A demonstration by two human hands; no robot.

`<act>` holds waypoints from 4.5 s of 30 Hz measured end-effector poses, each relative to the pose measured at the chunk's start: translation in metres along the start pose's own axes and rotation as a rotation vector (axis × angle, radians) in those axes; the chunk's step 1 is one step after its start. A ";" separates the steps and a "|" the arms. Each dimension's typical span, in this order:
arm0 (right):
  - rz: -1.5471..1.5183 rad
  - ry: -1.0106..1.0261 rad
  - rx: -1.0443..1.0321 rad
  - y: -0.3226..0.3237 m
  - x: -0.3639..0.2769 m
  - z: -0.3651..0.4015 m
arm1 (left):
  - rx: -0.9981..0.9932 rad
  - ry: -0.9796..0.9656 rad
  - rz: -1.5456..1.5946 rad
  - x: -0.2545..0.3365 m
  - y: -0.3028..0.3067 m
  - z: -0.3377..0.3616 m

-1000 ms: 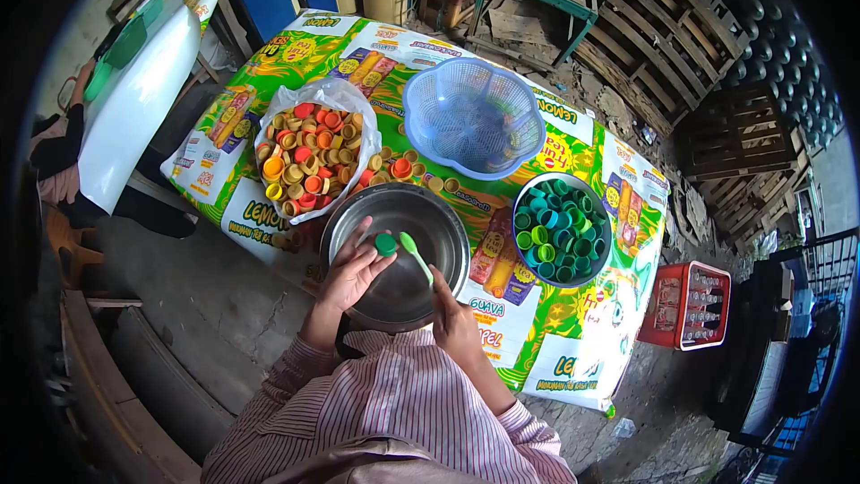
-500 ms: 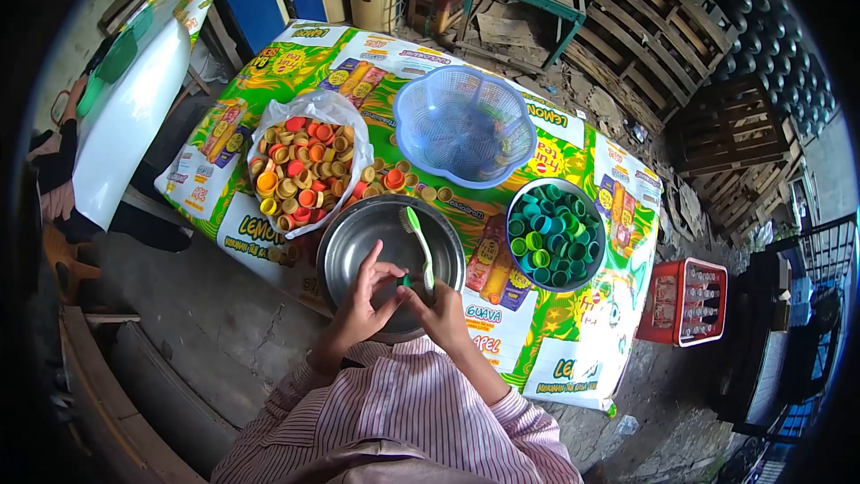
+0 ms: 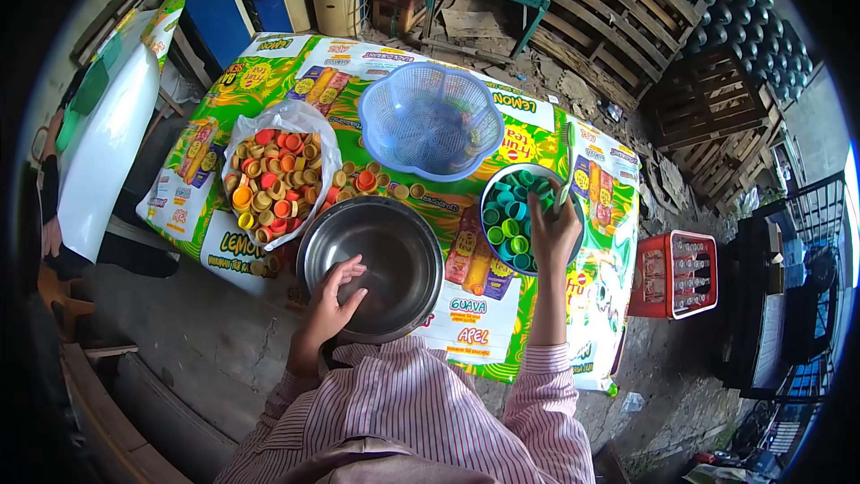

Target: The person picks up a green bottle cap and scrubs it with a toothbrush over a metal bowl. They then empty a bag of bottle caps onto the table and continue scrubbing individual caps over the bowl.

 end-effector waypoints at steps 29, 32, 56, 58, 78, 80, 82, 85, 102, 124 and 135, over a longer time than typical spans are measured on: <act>-0.094 0.515 -0.526 -0.246 -0.179 0.009 | 0.105 0.065 -0.939 -0.072 0.111 -0.117; 0.031 0.457 -0.641 -0.294 -0.188 -0.007 | 0.186 0.146 -1.027 -0.079 0.125 -0.111; -0.359 -0.034 -0.903 -0.387 -0.147 -0.063 | 0.377 -0.042 -0.856 -0.059 0.164 -0.109; -0.405 -0.048 -0.746 -0.383 -0.151 -0.073 | 0.391 -0.087 -0.839 -0.061 0.164 -0.112; -0.085 0.424 -0.542 -0.333 -0.191 -0.092 | 1.018 -0.013 -0.520 -0.082 0.222 0.016; -0.101 0.422 -0.544 -0.333 -0.184 -0.096 | 1.044 0.125 -0.428 -0.109 0.239 0.046; -0.088 0.423 -0.549 -0.334 -0.177 -0.096 | 1.016 0.187 -0.375 -0.142 0.242 0.058; -0.052 0.429 -0.537 -0.336 -0.170 -0.095 | 0.783 0.333 -0.276 -0.175 0.232 0.047; -0.158 0.576 -0.564 -0.318 -0.272 -0.082 | 0.849 0.321 -0.565 -0.145 0.172 -0.044; -0.074 0.443 -0.634 -0.314 -0.258 -0.094 | 1.019 0.212 -0.479 -0.131 0.111 0.004; 0.050 0.727 -0.614 -0.330 -0.248 -0.075 | 0.952 0.433 -0.629 -0.118 0.148 -0.025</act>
Point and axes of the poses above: each hand's wrist, its own z-axis away from the middle knuckle, its own y-axis out of the back of the hand, x = y × z, the point moved 7 cm from there along -z, towards the middle knuckle, and after that the axes turned 7 degrees about -x, right-handed, at the moved point
